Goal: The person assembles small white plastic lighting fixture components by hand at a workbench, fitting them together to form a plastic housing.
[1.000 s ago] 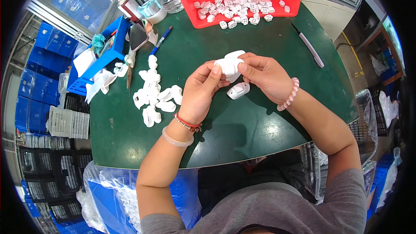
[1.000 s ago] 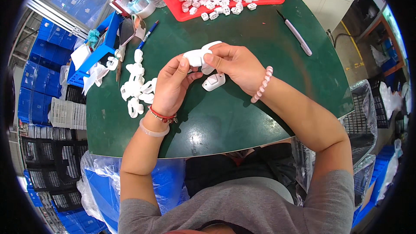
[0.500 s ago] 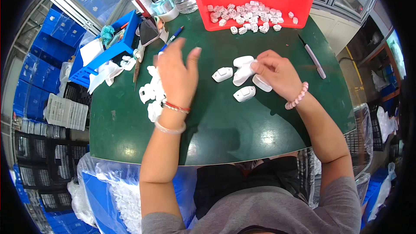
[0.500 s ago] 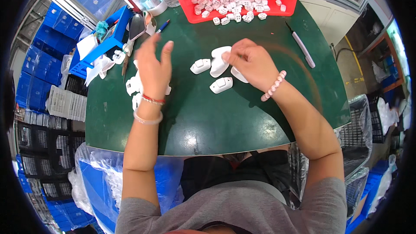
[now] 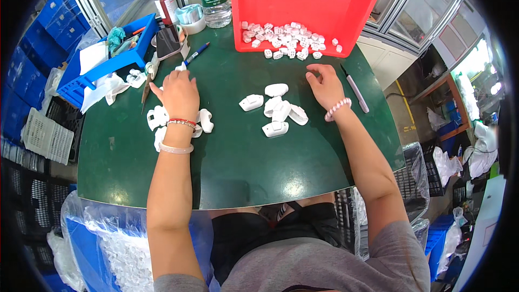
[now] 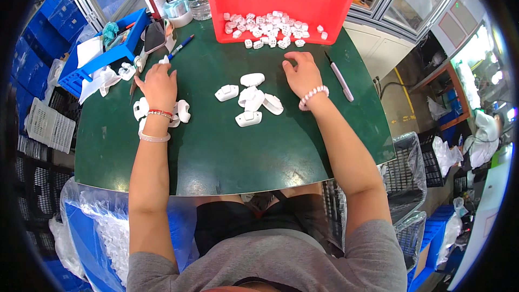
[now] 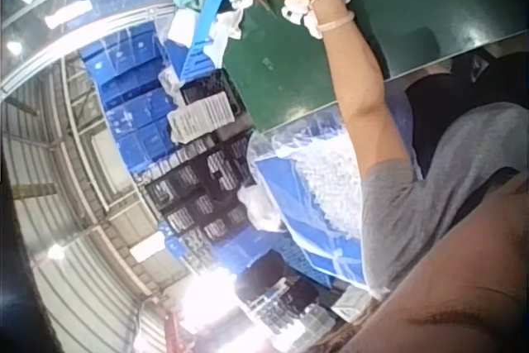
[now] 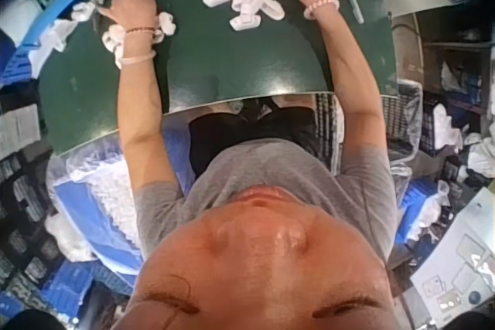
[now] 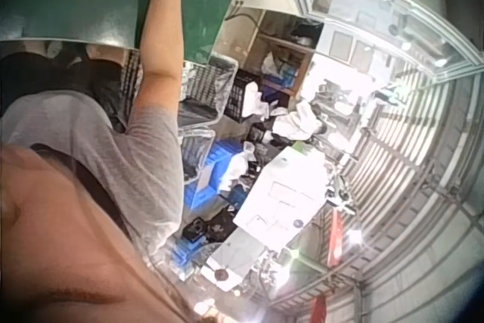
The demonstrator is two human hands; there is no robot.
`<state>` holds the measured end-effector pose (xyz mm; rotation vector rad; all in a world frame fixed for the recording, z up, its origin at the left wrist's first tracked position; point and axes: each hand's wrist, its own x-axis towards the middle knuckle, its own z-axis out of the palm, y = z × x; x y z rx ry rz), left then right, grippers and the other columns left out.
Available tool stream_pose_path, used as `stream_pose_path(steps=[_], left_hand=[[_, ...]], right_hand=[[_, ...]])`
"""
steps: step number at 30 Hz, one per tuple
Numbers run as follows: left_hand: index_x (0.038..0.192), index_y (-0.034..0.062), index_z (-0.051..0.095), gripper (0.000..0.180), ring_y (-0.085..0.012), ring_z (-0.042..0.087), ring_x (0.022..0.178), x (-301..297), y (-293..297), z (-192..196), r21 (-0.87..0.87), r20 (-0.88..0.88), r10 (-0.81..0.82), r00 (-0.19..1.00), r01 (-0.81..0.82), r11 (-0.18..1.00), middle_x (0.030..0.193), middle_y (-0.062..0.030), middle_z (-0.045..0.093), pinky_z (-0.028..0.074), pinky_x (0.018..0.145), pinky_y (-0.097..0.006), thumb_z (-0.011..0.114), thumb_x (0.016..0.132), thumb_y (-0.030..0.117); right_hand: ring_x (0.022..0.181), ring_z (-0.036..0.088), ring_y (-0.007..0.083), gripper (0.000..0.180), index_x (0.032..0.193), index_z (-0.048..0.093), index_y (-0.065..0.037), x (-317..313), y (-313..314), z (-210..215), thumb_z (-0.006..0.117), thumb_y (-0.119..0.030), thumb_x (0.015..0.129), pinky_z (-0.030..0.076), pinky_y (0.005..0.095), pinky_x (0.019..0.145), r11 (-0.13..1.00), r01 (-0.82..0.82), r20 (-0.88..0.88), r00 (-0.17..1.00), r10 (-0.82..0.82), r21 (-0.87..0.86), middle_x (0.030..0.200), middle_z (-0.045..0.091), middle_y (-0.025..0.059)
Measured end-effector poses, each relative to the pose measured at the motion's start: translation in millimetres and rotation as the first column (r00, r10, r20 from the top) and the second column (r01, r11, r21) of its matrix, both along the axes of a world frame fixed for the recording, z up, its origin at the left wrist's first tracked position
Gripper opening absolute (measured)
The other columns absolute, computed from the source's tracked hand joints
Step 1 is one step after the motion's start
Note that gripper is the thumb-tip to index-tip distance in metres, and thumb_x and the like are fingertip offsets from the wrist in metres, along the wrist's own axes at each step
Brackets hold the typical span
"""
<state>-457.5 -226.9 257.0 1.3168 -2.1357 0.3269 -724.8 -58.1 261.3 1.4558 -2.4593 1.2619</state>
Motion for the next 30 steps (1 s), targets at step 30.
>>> stream_pose_path(steps=[30], left_hand=[[0.124,0.0019,0.046,0.037,-0.0143,0.061,0.09,-33,69,13,0.291,-0.954,-0.053,0.296,0.953,0.085,0.111,-0.007,0.055,0.047,0.081,-0.024,0.055,0.088,0.007]], right_hand=[[0.081,0.058,0.0174,0.024,0.103,0.061,-0.002,-18,-46,-3,0.06,-0.019,0.085,0.048,0.0292,0.07,0.979,-0.185,0.471,0.859,0.201,-0.08,0.099,0.061,0.0101]])
